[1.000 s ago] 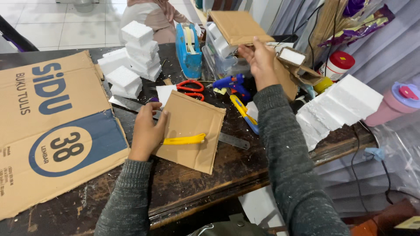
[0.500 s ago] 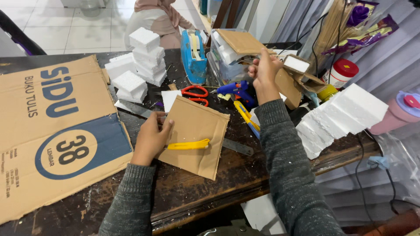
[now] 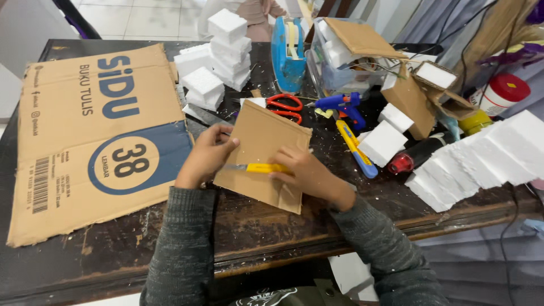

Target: The person cuts a piece of cardboard using a utility knife and a metal ruler. They measure and score the cardboard, then fold it along the cut line to separate the piece.

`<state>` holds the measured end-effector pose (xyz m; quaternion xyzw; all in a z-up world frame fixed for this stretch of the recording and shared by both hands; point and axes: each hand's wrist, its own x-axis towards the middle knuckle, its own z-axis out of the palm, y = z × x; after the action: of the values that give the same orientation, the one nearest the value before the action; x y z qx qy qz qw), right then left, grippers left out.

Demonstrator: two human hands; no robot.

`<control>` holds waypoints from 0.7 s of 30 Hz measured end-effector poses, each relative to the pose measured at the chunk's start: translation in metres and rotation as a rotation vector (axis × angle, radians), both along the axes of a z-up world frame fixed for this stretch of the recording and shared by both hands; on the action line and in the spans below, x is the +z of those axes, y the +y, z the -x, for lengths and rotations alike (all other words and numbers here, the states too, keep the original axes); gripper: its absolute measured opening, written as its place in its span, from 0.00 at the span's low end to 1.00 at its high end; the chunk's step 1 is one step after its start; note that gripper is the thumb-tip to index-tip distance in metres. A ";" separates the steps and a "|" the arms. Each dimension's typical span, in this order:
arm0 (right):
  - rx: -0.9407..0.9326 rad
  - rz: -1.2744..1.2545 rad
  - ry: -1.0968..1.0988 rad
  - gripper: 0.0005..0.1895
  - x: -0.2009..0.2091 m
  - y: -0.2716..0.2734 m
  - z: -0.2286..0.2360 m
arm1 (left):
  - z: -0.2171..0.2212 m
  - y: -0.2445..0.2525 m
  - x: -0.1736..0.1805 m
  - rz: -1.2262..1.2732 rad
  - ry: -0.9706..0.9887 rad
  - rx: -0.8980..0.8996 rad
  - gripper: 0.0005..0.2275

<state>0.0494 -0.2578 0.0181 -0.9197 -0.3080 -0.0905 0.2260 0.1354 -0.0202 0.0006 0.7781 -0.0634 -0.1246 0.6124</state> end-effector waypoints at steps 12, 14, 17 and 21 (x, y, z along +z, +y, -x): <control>-0.695 0.194 -0.039 0.16 -0.029 -0.083 -0.025 | 0.002 0.059 0.026 0.337 -0.031 0.213 0.13; -0.671 0.085 -0.176 0.16 -0.011 -0.062 -0.016 | 0.012 0.050 0.040 0.307 -0.052 0.155 0.13; -0.584 -0.316 -0.134 0.19 0.008 -0.039 -0.005 | 0.012 0.048 0.042 0.179 -0.094 -0.037 0.15; -0.364 -0.713 0.438 0.21 0.029 -0.015 0.009 | 0.026 0.028 0.058 0.095 -0.147 -0.298 0.16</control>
<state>0.0406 -0.2729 0.0472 -0.8210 -0.0357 -0.0325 0.5689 0.1092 0.0076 0.0591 0.7374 -0.2287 -0.1537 0.6167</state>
